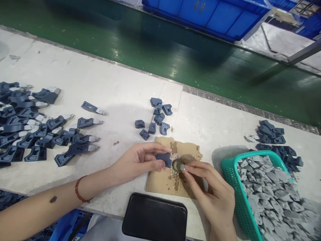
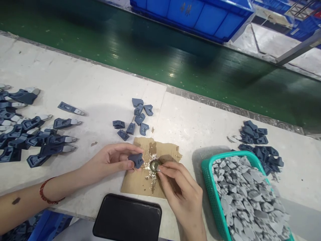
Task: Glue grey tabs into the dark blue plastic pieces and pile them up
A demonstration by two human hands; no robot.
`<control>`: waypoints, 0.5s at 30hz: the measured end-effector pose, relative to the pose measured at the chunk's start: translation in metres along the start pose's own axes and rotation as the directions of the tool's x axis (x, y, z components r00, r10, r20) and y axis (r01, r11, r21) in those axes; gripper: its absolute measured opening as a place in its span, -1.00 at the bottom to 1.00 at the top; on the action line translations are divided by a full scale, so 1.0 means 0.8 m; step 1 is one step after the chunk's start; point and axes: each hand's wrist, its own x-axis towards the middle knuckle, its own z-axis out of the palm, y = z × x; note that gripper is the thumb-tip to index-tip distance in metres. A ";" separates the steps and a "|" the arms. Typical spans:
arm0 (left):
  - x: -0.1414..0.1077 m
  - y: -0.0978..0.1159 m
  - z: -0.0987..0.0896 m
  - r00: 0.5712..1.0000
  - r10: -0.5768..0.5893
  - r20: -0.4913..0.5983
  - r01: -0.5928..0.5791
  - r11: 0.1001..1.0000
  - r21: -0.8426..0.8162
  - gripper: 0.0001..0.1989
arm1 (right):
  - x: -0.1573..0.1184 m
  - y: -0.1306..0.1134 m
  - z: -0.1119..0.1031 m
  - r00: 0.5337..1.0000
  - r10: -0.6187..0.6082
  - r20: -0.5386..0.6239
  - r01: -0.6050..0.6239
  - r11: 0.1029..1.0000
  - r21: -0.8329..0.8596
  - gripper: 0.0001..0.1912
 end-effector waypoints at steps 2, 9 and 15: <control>0.000 -0.001 0.000 1.000 -0.007 -0.017 0.007 1.000 -0.003 -0.70 | 0.000 0.000 0.000 1.000 0.000 0.004 0.000 1.000 0.002 -0.82; 0.001 0.000 0.001 0.998 -0.039 0.046 0.040 0.999 -0.020 -0.74 | 0.001 0.000 0.001 1.000 -0.002 0.013 0.002 1.000 0.002 -0.82; 0.002 -0.001 -0.001 0.997 -0.046 0.054 0.047 0.999 -0.019 -0.80 | -0.003 0.003 0.000 0.989 0.143 -0.029 -0.136 0.977 0.163 -0.80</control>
